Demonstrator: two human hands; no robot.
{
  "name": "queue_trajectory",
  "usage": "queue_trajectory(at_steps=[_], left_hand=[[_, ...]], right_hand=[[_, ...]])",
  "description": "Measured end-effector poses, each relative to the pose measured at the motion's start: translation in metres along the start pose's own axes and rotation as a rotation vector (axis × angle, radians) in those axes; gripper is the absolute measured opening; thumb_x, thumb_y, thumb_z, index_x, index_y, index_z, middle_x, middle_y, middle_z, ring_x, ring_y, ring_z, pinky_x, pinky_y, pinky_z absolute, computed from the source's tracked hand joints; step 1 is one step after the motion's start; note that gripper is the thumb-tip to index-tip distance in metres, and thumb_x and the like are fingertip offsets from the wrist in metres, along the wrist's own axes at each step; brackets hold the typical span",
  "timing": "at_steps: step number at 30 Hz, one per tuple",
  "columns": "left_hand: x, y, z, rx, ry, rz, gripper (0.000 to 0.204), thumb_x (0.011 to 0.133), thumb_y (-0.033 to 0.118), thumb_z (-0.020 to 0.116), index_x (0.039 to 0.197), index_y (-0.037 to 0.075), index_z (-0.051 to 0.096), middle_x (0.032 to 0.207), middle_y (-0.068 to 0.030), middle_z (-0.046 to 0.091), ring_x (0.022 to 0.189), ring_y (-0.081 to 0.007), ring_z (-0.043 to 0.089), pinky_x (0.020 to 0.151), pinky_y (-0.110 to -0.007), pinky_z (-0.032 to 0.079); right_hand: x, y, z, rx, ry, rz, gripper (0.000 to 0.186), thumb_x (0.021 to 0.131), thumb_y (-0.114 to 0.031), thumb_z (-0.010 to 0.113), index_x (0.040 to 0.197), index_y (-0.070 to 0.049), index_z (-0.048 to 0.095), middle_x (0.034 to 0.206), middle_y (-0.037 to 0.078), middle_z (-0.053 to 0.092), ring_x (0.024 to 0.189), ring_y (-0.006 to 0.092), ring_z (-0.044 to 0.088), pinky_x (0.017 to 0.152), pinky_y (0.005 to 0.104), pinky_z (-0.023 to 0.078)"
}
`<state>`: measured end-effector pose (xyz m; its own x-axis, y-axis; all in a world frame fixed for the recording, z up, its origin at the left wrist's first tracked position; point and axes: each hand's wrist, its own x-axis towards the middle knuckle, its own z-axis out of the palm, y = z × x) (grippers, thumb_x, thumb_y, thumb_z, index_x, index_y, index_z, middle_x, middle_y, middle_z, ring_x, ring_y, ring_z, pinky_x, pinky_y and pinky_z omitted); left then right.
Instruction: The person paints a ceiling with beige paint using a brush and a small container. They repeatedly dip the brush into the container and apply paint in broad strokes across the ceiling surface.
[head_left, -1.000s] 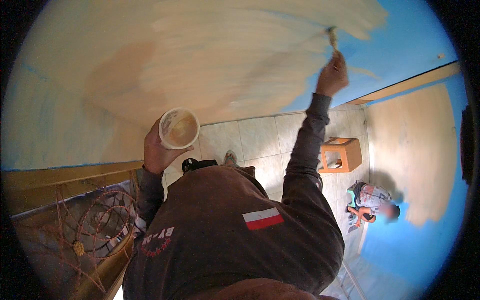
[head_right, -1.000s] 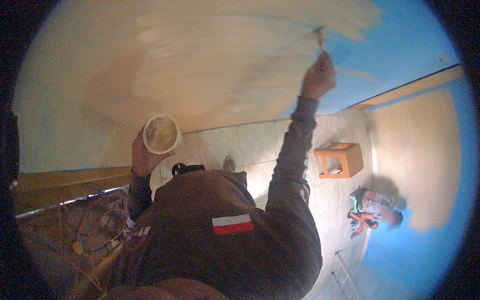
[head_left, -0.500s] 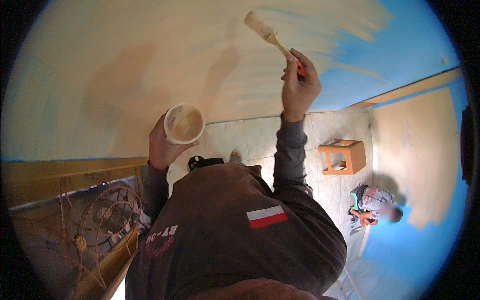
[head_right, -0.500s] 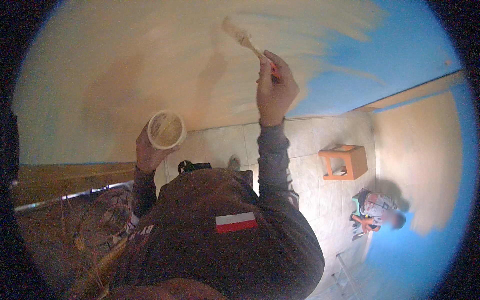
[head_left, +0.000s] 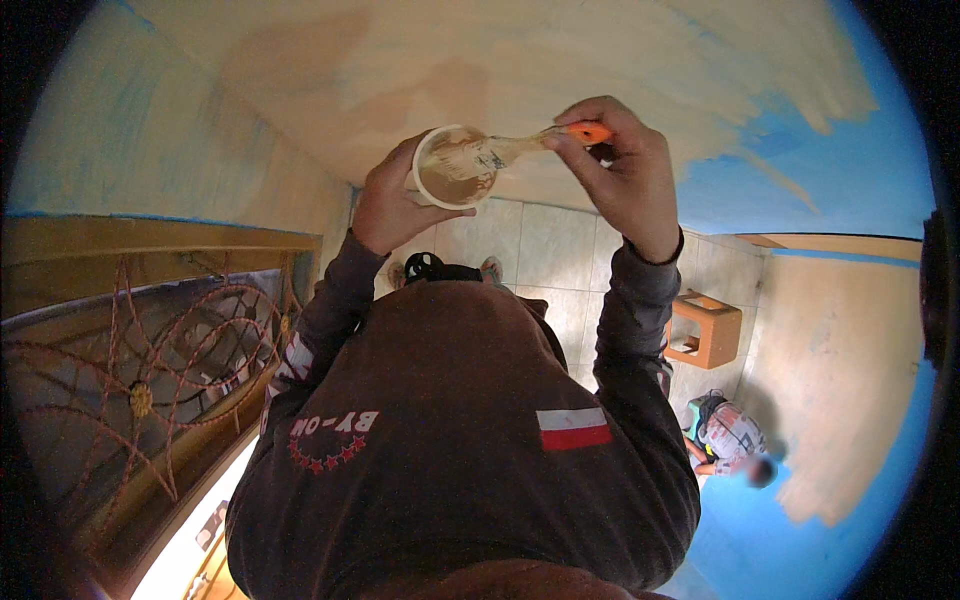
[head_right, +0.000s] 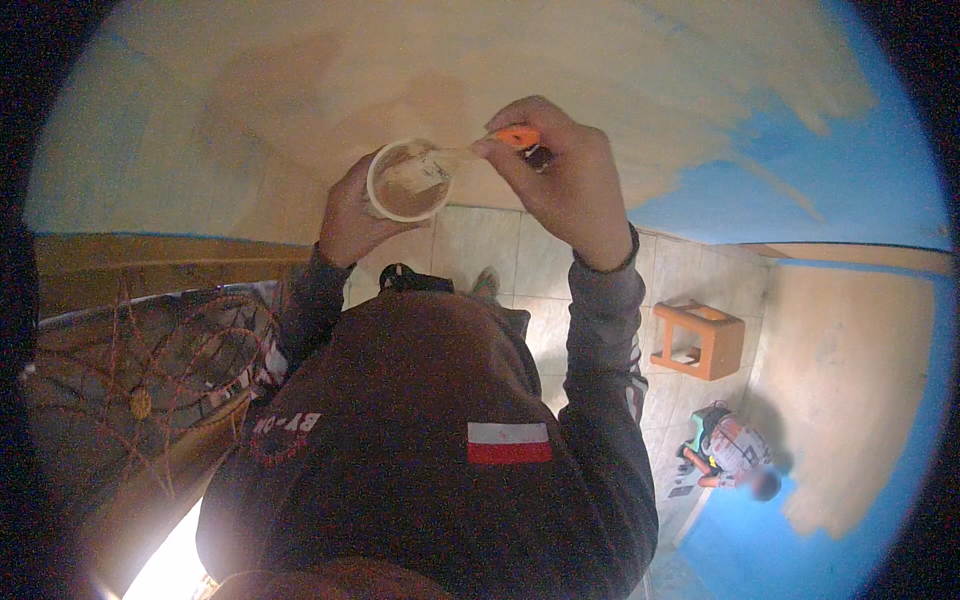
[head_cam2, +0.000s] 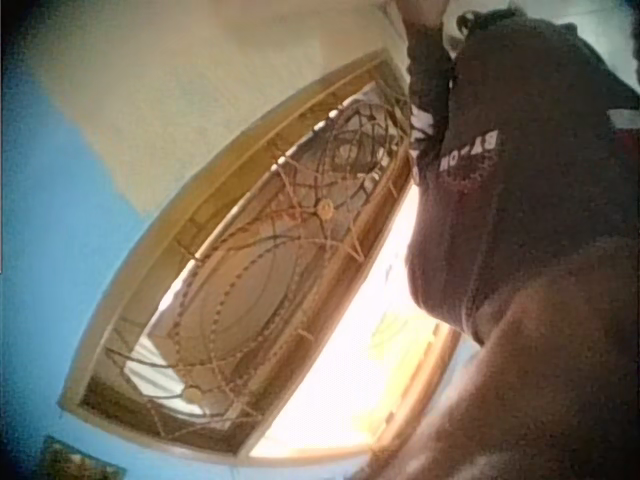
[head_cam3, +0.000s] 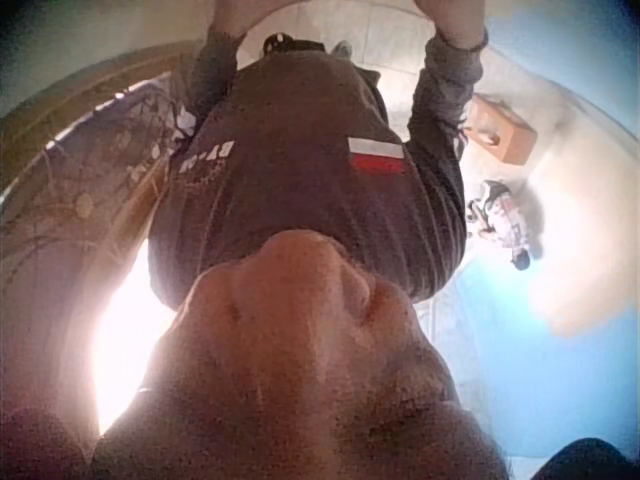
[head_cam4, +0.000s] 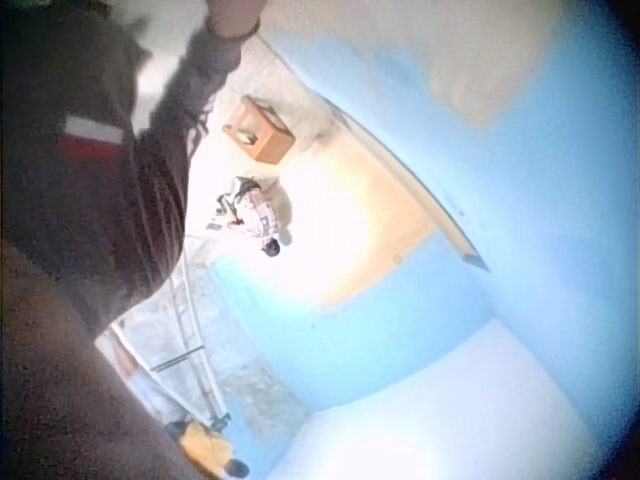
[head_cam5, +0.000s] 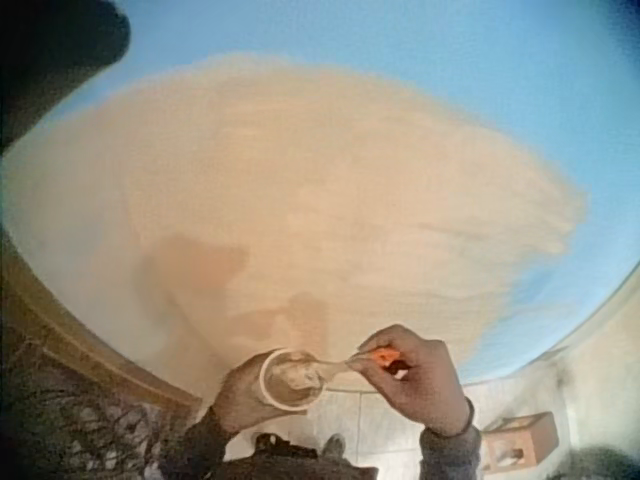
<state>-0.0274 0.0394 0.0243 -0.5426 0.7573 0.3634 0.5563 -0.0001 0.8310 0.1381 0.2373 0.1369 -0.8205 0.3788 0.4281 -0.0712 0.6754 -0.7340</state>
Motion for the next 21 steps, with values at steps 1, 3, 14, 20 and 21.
queue_trajectory(at_steps=[1, 3, 14, 20, 21], left_hand=[[0.002, 0.003, 0.001, -0.012, -0.006, 0.018, 0.087, 0.059, 0.026, 0.097, 0.132, 0.004, 0.055, 0.124, -0.0137, 0.064, 0.115, -0.0267, 0.064, 0.098, -0.038, 0.052], [0.003, 0.005, 0.003, -0.005, -0.019, 0.037, 0.089, 0.059, 0.027, 0.097, 0.133, 0.004, 0.054, 0.124, -0.0138, 0.064, 0.115, -0.0271, 0.064, 0.097, -0.038, 0.052], [0.000, 0.010, 0.006, 0.025, -0.101, 0.001, 0.092, 0.056, 0.030, 0.097, 0.134, 0.005, 0.054, 0.127, -0.0145, 0.062, 0.117, -0.0309, 0.060, 0.099, -0.041, 0.049], [-0.002, 0.014, 0.007, 0.043, -0.115, 0.016, 0.090, 0.057, 0.029, 0.096, 0.134, 0.006, 0.055, 0.129, -0.0140, 0.061, 0.118, -0.0314, 0.060, 0.100, -0.041, 0.048], [-0.001, 0.014, 0.008, 0.057, -0.110, 0.028, 0.090, 0.057, 0.029, 0.097, 0.133, 0.006, 0.055, 0.127, -0.0139, 0.062, 0.116, -0.0300, 0.061, 0.099, -0.041, 0.050]], right_hand=[[0.004, 0.000, 0.003, -0.058, -0.042, -0.031, 0.019, 0.088, -0.019, 0.076, 0.099, -0.006, 0.065, 0.080, 0.009, 0.069, 0.064, 0.0157, 0.065, 0.057, 0.0290, 0.051], [0.010, -0.003, 0.009, -0.148, -0.154, -0.094, 0.021, 0.088, -0.016, 0.075, 0.103, -0.005, 0.064, 0.087, 0.010, 0.070, 0.063, 0.0184, 0.064, 0.055, 0.0299, 0.049], [0.019, -0.001, 0.044, -0.409, -0.319, -0.332, 0.014, 0.085, -0.018, 0.064, 0.095, -0.010, 0.060, 0.077, 0.013, 0.065, 0.081, 0.0349, 0.066, 0.067, 0.0466, 0.053], [0.015, 0.004, 0.046, -0.400, -0.335, -0.339, 0.016, 0.083, -0.017, 0.067, 0.098, -0.010, 0.062, 0.079, 0.012, 0.065, 0.081, 0.0339, 0.066, 0.068, 0.0451, 0.053], [0.015, 0.004, 0.045, -0.392, -0.340, -0.334, 0.015, 0.085, -0.016, 0.068, 0.098, -0.010, 0.063, 0.079, 0.011, 0.065, 0.080, 0.0329, 0.065, 0.068, 0.0439, 0.052]])
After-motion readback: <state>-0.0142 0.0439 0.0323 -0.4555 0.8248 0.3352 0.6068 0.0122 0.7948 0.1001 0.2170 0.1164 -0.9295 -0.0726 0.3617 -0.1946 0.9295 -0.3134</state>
